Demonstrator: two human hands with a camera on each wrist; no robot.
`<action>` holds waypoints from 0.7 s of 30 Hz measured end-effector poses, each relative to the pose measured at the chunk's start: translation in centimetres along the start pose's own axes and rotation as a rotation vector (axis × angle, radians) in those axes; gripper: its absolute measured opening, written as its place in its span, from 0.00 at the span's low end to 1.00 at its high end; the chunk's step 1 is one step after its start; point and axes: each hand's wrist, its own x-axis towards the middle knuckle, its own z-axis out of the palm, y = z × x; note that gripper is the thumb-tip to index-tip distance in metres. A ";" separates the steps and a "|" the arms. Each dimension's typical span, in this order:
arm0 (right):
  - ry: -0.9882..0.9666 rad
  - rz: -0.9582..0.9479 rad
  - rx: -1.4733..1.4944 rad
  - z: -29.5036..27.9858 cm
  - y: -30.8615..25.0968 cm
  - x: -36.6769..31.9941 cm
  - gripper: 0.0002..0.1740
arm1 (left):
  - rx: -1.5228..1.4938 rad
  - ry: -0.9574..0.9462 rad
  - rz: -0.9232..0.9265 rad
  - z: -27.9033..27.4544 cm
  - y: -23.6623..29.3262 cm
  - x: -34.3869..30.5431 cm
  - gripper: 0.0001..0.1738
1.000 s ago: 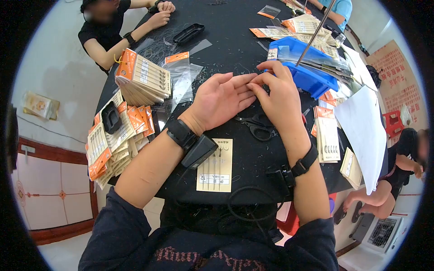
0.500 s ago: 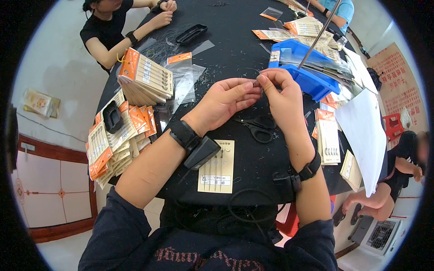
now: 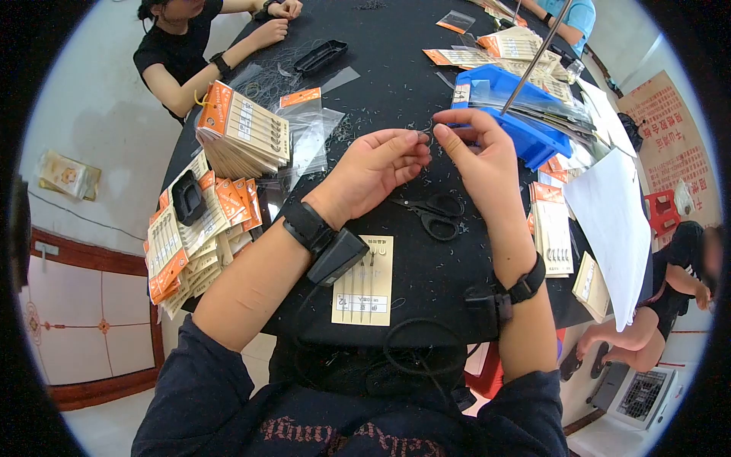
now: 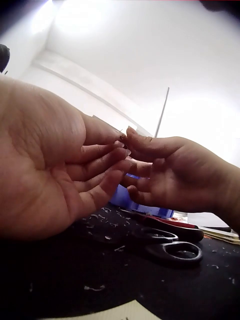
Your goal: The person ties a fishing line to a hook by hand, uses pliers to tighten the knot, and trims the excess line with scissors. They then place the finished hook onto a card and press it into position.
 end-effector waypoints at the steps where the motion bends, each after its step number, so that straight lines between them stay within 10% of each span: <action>1: 0.023 -0.050 -0.078 -0.1 -0.1 0.1 0.12 | -0.005 0.001 0.003 0.0 0.0 0.0 0.13; 7: -0.017 -0.377 -0.447 -0.5 -2.1 0.1 0.10 | 0.015 0.000 0.005 0.1 0.0 -0.1 0.12; 21: -0.168 -0.134 -0.198 -1.5 -0.4 0.3 0.07 | 0.059 0.004 0.005 0.3 0.0 -0.2 0.12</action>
